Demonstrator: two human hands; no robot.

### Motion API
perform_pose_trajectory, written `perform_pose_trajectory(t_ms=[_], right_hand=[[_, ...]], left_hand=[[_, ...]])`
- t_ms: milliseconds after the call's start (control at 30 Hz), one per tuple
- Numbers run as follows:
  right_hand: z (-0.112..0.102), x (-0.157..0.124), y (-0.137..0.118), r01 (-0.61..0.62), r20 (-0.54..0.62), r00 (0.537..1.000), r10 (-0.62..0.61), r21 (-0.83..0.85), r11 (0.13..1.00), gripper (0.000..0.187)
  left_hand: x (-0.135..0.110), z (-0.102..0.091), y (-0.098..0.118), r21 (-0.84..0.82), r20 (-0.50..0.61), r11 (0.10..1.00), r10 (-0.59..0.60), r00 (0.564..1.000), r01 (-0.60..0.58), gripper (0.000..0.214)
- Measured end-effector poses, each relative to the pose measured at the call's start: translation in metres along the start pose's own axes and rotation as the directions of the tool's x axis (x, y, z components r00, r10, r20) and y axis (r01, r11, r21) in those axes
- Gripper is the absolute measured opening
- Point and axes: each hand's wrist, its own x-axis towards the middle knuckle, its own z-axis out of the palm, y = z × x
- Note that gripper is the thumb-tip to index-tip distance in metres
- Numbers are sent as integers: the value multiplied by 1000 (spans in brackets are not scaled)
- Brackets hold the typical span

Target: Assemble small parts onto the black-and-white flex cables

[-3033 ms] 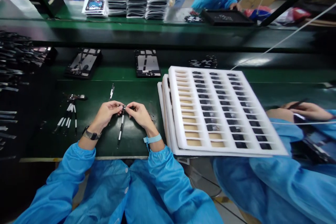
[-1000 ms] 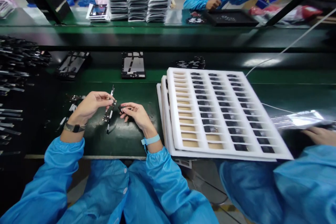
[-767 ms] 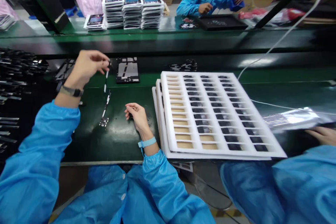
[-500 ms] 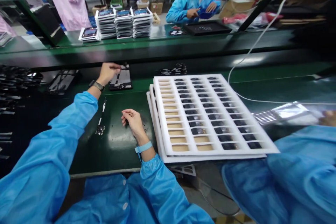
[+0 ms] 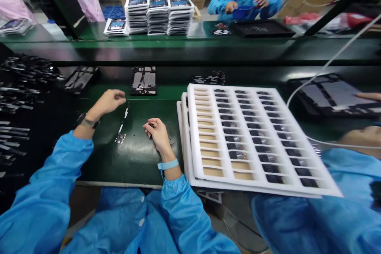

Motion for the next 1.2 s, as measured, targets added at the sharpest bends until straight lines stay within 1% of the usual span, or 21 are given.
perform_pose_trajectory(t_ms=[33, 67, 100, 167, 233, 300, 367, 467, 567, 667, 733, 800, 867, 933, 1000, 1067, 1133, 1200], right_hand=[[0, -1, -1, 4, 5, 1000, -4, 3, 1000, 45], [0, -2, -2, 9, 12, 1000, -9, 8, 1000, 45], [0, -2, -2, 16, 18, 1000, -16, 14, 1000, 45], [1, -4, -4, 34, 30, 999, -34, 9, 999, 41], [1, -5, -4, 46, 40, 998, -45, -20, 999, 37], [2, -6, -4, 46, 54, 998, -43, -50, 998, 36], [2, -6, -4, 36, 79, 996, -31, -59, 998, 38], [1, -7, -4, 17, 112, 994, -13, -38, 999, 44], [0, -8, -5, 16, 132, 991, -13, -21, 1000, 44], [-1, -9, -7, 16, 160, 987, -12, -21, 1000, 42], [-1, -10, -7, 1, 177, 984, 3, -25, 1000, 42], [0, -11, -7, -16, 182, 983, 23, -37, 999, 41], [1, -13, -8, -23, 184, 982, 33, -55, 998, 40], [2, -14, -8, -17, 192, 981, 30, -66, 998, 39], [3, -14, -9, -9, 206, 978, 23, -67, 998, 39], [4, -15, -10, -10, 223, 974, 26, -69, 998, 39], [4, -15, -11, -19, 243, 969, 36, -72, 997, 40], [5, -16, -11, -25, 258, 965, 41, -68, 997, 41]], left_hand=[[-30, -3, -3, 35, 54, 999, -16, 998, 14, 43], [-60, -3, -5, 76, 52, 997, -14, 999, 10, 44], [-90, 0, -8, 121, 12, 993, -11, 1000, 10, 44], [-143, 14, -10, 202, -66, 978, -35, 997, 47, 41], [-180, 35, -9, 261, -91, 960, -83, 992, 104, 38], [-201, 56, -6, 279, -126, 948, -119, 985, 150, 35], [-208, 73, -3, 244, -178, 952, -142, 974, 184, 29], [-207, 86, -5, 123, -246, 967, -189, 951, 224, 17], [-201, 89, -12, 18, -294, 961, -258, 920, 275, 14], [-197, 91, -17, -44, -313, 951, -305, 900, 307, 15], [-198, 92, -17, -45, -337, 946, -317, 887, 321, 14], [-200, 94, -14, -15, -370, 943, -314, 874, 332, 17], [-202, 97, -10, 4, -387, 942, -307, 869, 334, 24], [-202, 100, -7, -30, -384, 946, -310, 870, 324, 24], [-202, 101, -6, -143, -374, 942, -337, 864, 305, 23], [-201, 99, -7, -331, -347, 904, -383, 856, 270, 21], [-201, 91, -7, -541, -313, 818, -413, 855, 196, 20], [-201, 76, -5, -696, -302, 712, -411, 860, 96, 23]])
